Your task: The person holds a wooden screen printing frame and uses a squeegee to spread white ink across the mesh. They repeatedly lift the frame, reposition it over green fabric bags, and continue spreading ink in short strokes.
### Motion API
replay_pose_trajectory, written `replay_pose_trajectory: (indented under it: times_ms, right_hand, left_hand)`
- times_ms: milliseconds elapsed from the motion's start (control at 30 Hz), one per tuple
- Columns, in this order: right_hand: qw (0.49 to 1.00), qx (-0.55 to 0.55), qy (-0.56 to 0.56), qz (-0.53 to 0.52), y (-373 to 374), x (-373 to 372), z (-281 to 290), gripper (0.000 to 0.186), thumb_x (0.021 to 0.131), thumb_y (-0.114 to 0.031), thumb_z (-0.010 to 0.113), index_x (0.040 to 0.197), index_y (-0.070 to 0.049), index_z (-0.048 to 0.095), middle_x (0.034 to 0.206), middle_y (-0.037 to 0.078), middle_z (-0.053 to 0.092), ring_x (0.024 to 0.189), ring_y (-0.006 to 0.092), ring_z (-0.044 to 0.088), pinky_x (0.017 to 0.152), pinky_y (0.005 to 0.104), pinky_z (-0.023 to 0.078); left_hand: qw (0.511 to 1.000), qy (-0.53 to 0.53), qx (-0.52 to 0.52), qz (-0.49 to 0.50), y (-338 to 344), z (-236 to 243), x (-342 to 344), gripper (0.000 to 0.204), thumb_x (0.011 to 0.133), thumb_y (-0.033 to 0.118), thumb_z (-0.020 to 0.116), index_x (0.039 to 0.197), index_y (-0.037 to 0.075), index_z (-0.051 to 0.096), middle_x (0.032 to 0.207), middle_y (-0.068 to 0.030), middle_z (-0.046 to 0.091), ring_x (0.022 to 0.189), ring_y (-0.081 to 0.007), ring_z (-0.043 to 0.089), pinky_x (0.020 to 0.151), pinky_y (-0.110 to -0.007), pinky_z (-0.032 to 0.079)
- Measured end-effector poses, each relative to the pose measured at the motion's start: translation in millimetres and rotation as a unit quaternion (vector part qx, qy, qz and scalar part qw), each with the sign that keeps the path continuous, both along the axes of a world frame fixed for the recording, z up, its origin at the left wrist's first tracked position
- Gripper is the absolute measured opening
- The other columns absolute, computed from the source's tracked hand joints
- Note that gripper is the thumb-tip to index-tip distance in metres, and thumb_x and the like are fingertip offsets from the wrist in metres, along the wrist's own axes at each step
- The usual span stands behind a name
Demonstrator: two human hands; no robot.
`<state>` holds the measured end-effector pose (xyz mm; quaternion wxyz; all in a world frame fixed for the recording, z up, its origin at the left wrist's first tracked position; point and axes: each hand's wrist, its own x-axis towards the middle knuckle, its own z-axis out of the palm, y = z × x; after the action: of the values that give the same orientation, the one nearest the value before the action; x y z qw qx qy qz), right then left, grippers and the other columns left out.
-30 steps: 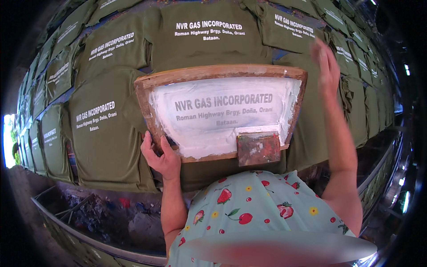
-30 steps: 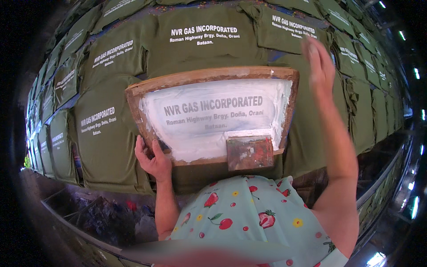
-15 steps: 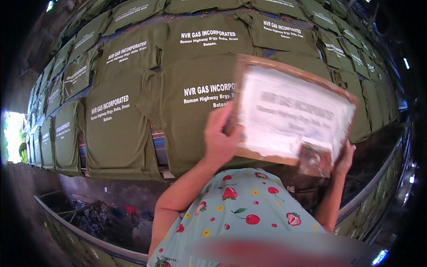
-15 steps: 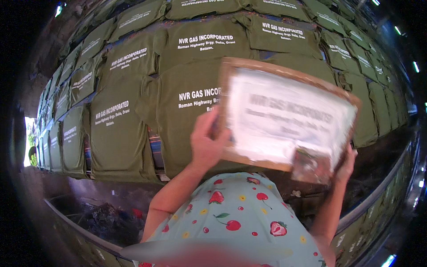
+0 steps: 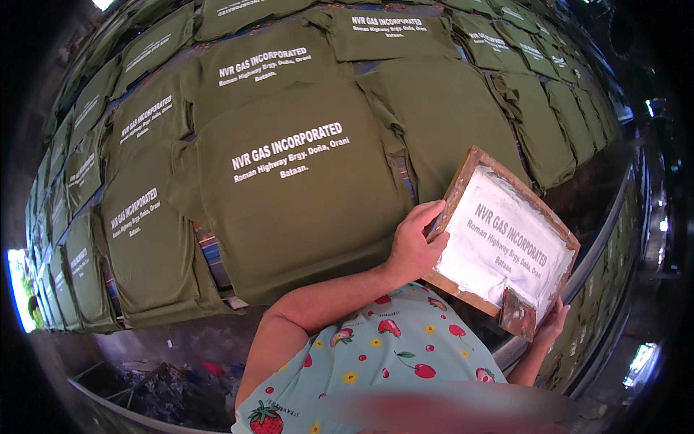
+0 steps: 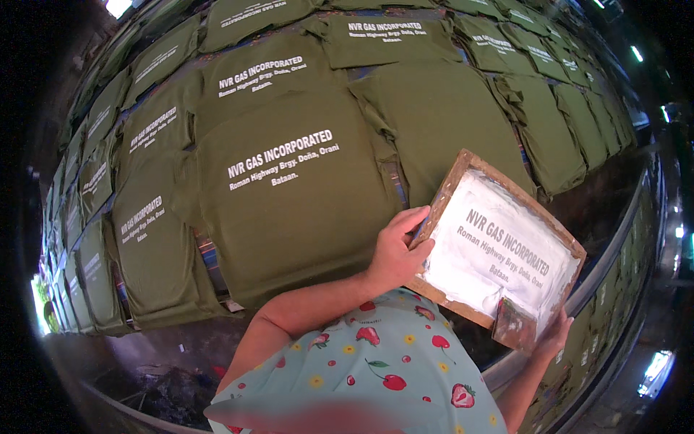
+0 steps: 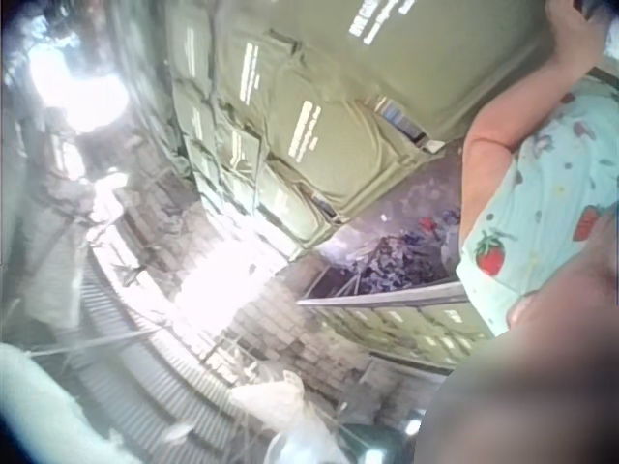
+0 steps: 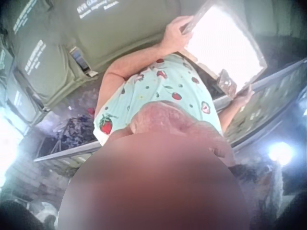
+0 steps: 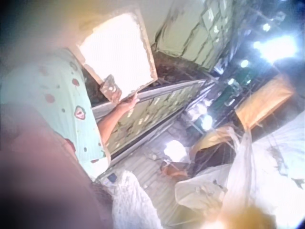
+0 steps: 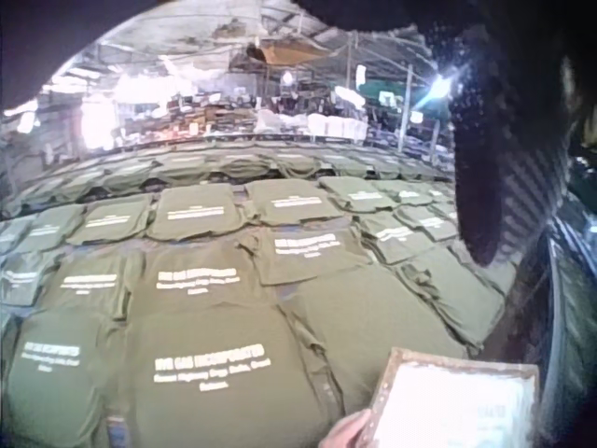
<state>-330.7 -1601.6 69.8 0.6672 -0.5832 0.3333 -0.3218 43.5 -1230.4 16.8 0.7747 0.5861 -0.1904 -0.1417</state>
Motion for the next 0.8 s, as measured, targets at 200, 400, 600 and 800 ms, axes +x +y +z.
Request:
replay_pose_trajectory:
  times_ms: [200, 400, 600, 800]
  right_hand:
    - [0.998, 0.013, -0.028, 0.045, -67.8, 30.9, -11.4, 0.074, 0.120, -0.051, 0.035, 0.158, 0.011, 0.051, 0.162, 0.021, 0.056, 0.150, 0.0334, 0.051, 0.129, 0.0460, 0.031]
    - [0.997, -0.001, -0.028, 0.075, -223.6, 105.2, -27.0, 0.074, 0.120, -0.051, 0.036, 0.158, 0.010, 0.052, 0.160, 0.019, 0.059, 0.150, 0.0330, 0.052, 0.130, 0.0456, 0.032]
    - [0.989, 0.010, -0.031, 0.146, -334.1, 163.2, -19.3, 0.075, 0.119, -0.053, 0.038, 0.159, 0.009, 0.052, 0.159, 0.020, 0.060, 0.146, 0.0336, 0.057, 0.127, 0.0459, 0.038]
    - [0.986, 0.011, -0.018, 0.168, -370.6, 245.0, -30.0, 0.064, 0.119, -0.042, 0.040, 0.151, 0.010, 0.060, 0.151, 0.019, 0.065, 0.138, 0.0303, 0.062, 0.124, 0.0457, 0.041]
  left_hand:
    - [0.998, 0.050, -0.033, 0.029, -55.8, 7.2, 4.8, 0.055, 0.097, -0.005, 0.075, 0.149, -0.010, 0.060, 0.153, -0.0204, 0.061, 0.132, -0.0224, 0.067, 0.107, -0.033, 0.059]
    - [0.992, 0.096, -0.023, 0.084, -168.6, 5.4, 25.3, 0.057, 0.097, -0.005, 0.077, 0.151, -0.011, 0.059, 0.150, -0.0207, 0.062, 0.130, -0.0218, 0.068, 0.109, -0.033, 0.058]
    - [0.985, 0.130, -0.045, 0.106, -261.8, 14.7, 33.4, 0.061, 0.097, -0.006, 0.078, 0.154, -0.010, 0.056, 0.140, -0.0136, 0.065, 0.124, -0.0176, 0.069, 0.105, -0.030, 0.059]
    - [0.974, 0.084, 0.039, 0.207, -279.4, 17.9, 35.6, 0.066, 0.093, -0.009, 0.079, 0.155, -0.010, 0.056, 0.139, -0.0114, 0.066, 0.125, -0.0153, 0.067, 0.105, -0.028, 0.057]
